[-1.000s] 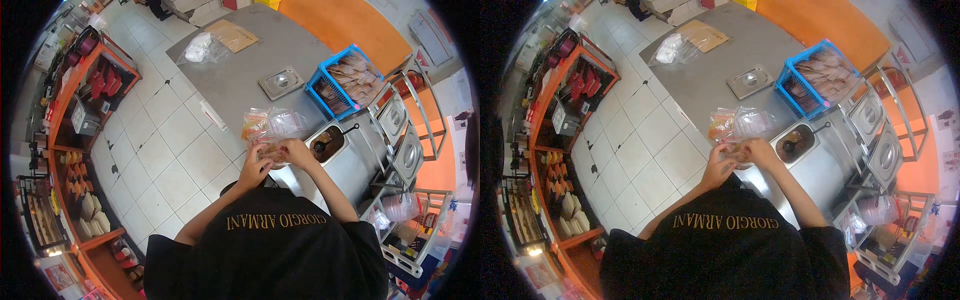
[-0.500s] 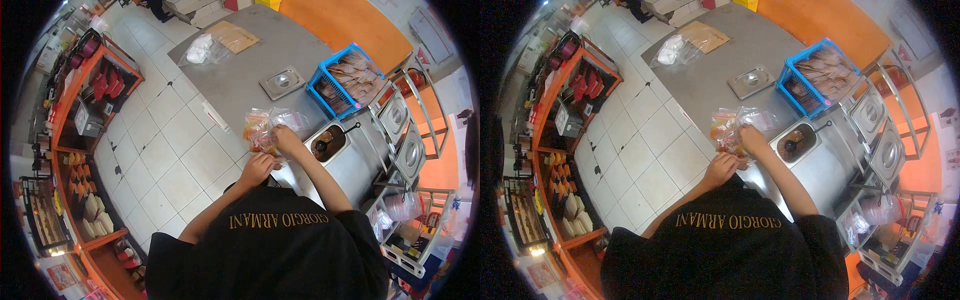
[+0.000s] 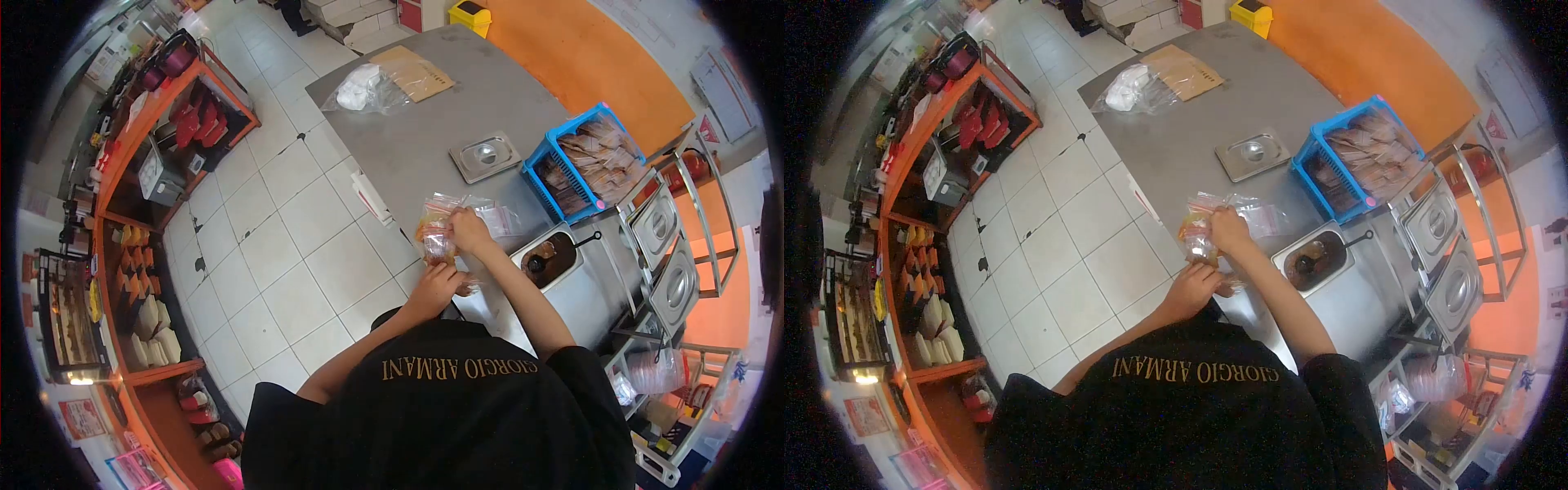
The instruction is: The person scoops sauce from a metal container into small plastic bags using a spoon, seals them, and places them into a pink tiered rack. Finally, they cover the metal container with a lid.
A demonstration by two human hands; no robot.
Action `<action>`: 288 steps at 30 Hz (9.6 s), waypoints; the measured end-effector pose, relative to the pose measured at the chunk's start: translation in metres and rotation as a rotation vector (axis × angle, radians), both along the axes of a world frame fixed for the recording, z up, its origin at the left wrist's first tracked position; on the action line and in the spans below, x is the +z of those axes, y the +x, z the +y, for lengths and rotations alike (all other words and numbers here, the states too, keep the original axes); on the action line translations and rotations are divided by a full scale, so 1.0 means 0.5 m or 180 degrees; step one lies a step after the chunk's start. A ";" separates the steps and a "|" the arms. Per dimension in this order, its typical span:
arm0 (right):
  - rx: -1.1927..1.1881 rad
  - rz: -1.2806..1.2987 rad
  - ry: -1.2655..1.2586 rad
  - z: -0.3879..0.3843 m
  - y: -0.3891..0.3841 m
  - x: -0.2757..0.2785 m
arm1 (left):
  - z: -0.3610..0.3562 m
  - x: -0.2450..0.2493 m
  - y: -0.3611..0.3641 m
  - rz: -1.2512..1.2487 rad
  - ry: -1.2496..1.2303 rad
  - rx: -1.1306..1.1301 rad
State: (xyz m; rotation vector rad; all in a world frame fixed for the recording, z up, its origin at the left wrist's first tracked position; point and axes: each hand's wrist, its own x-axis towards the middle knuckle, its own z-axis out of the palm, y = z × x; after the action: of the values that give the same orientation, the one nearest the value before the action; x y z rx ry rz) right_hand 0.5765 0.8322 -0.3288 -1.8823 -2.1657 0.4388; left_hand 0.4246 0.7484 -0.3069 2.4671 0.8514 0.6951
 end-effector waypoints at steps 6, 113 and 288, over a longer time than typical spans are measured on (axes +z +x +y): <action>-0.0140 0.0390 -0.0372 -0.003 0.007 -0.001 | 0.008 -0.001 -0.003 -0.0090 0.0132 0.0144; 0.0164 -0.0459 0.0348 0.138 0.031 -0.043 | 0.051 -0.011 -0.042 0.0074 0.0956 -0.0456; 1.0383 0.1512 -0.3058 -1.737 -2.943 0.301 | -1.218 -0.355 -1.896 -0.8744 -0.0735 0.8107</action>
State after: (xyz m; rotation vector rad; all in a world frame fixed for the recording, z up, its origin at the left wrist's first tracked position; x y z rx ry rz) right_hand -0.8953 -0.0364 -0.1783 -2.1330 1.2061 -1.0519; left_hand -0.5232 0.1396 -0.4842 2.1117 -1.1157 -2.1580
